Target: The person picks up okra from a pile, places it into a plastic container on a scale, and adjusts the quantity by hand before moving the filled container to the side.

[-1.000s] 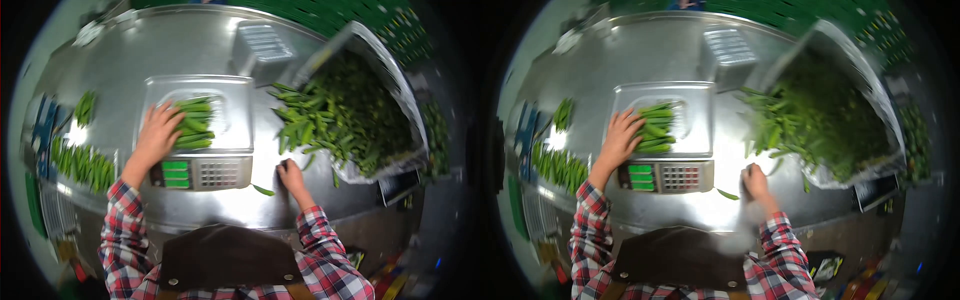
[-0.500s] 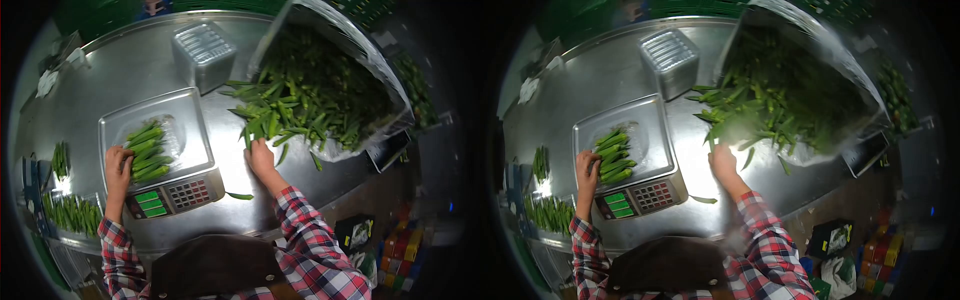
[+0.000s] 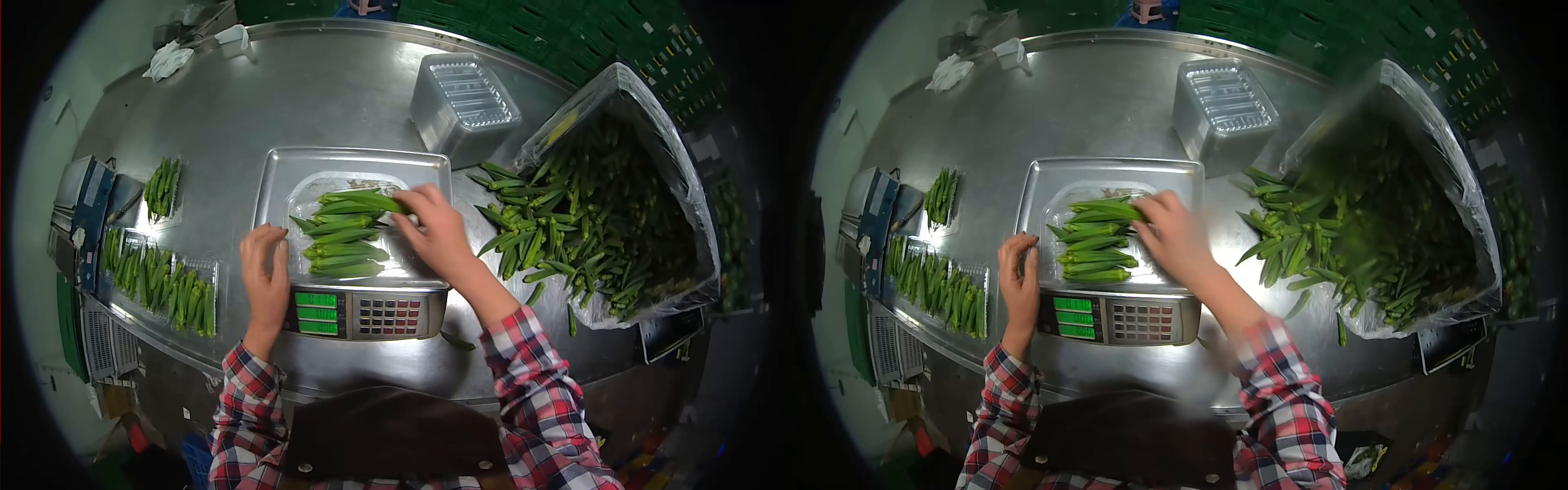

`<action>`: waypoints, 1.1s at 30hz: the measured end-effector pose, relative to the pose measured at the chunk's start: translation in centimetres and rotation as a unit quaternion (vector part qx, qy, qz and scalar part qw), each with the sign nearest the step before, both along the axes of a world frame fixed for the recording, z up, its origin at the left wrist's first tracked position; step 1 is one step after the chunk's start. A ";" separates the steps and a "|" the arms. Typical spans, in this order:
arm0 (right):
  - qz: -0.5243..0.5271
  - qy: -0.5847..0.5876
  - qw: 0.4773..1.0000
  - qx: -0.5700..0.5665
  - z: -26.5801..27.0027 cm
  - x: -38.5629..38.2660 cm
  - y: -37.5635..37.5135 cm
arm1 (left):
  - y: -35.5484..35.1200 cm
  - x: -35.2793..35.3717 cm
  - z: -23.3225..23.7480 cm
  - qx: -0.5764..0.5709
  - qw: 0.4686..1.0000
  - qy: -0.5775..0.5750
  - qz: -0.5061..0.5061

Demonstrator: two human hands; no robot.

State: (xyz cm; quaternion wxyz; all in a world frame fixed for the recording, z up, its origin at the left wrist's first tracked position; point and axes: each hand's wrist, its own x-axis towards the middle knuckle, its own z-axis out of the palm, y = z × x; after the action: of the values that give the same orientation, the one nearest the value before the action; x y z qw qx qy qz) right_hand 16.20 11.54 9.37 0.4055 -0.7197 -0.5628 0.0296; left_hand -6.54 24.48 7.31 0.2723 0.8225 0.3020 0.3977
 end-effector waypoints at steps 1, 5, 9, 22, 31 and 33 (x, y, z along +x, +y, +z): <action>0.017 -0.022 0.999 -0.023 -0.2 -0.3 1.6 | -0.2 -0.4 -0.1 -0.002 1.000 -0.005 0.001; 0.029 -0.054 0.997 -0.057 0.2 -0.5 2.8 | -0.5 -2.3 0.3 0.000 0.999 -0.019 0.030; -0.048 -0.019 0.999 -0.018 -0.5 0.7 -3.4 | 0.5 -5.3 -0.4 -0.031 0.996 -0.005 0.078; -0.048 -0.002 0.954 -0.296 -9.1 -7.5 -23.3 | 2.8 -5.0 0.1 -0.086 0.991 -0.022 0.102; -0.180 0.128 0.951 -0.216 -11.6 -6.6 -27.2 | 2.0 -2.9 0.5 -0.196 0.974 0.089 0.070; -0.181 0.110 0.948 -0.237 -11.6 -6.0 -26.6 | 2.9 -0.9 0.0 -0.176 0.964 0.188 0.067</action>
State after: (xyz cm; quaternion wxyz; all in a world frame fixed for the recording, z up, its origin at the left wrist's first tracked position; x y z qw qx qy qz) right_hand 10.19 -15.07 -2.24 0.2816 -0.8771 -0.3513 0.1671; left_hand -7.44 27.39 7.29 0.3241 0.7994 0.4671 0.1940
